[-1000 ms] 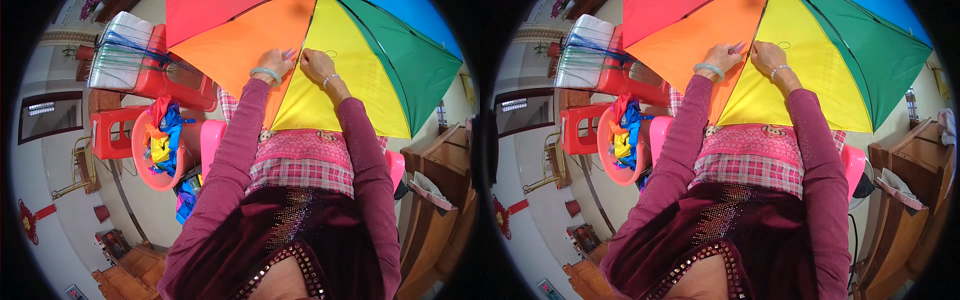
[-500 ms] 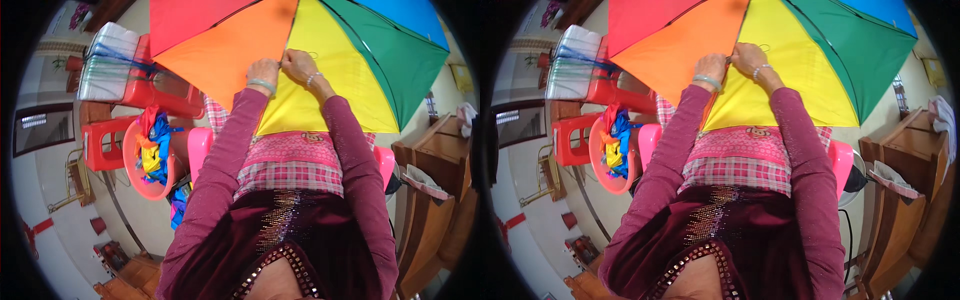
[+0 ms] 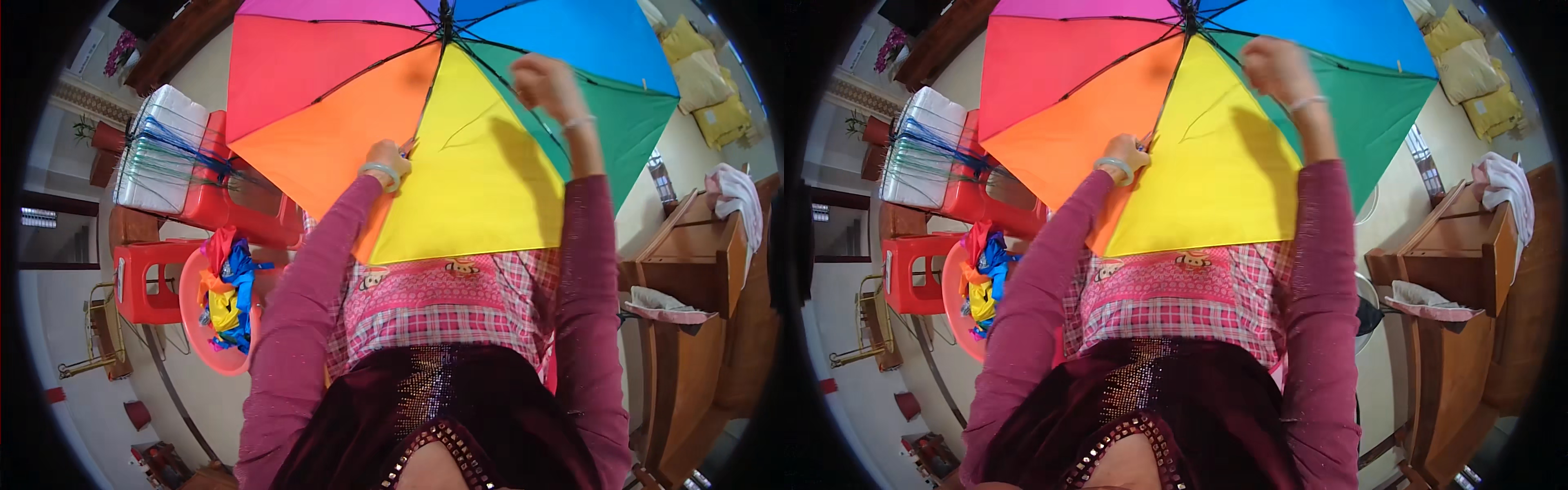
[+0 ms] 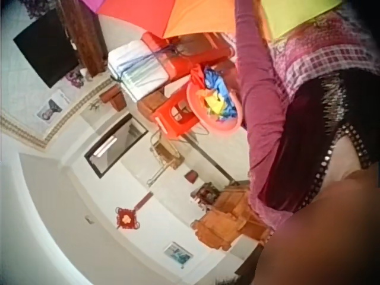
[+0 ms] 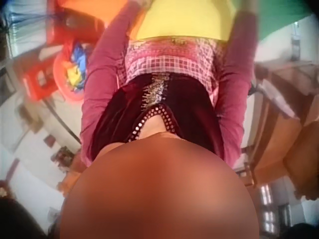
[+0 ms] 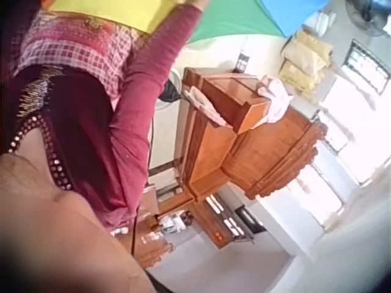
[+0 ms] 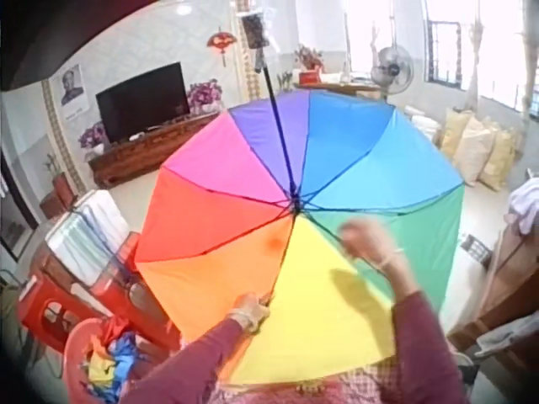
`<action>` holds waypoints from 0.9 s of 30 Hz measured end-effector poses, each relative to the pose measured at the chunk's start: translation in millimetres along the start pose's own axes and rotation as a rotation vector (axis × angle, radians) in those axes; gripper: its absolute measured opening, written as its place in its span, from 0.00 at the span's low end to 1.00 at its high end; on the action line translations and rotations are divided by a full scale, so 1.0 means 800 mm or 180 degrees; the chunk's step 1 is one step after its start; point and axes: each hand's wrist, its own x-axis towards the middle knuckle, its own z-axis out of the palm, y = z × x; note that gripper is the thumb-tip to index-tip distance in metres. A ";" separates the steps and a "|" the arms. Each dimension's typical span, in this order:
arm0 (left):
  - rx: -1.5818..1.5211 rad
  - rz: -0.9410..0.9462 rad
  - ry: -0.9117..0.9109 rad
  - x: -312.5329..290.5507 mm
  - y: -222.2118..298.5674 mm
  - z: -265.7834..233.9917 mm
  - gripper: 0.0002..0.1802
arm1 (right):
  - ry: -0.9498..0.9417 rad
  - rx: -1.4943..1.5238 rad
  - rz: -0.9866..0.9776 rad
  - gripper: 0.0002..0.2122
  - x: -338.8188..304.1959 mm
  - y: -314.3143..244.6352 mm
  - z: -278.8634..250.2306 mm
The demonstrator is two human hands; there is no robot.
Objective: Attaching umbrella fabric to the metal frame ribs using a small hand tool.
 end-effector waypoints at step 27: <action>0.0292 0.0606 0.0500 -0.023 0.001 0.001 0.14 | 0.0675 -0.3775 0.1044 0.08 -0.081 0.129 -0.096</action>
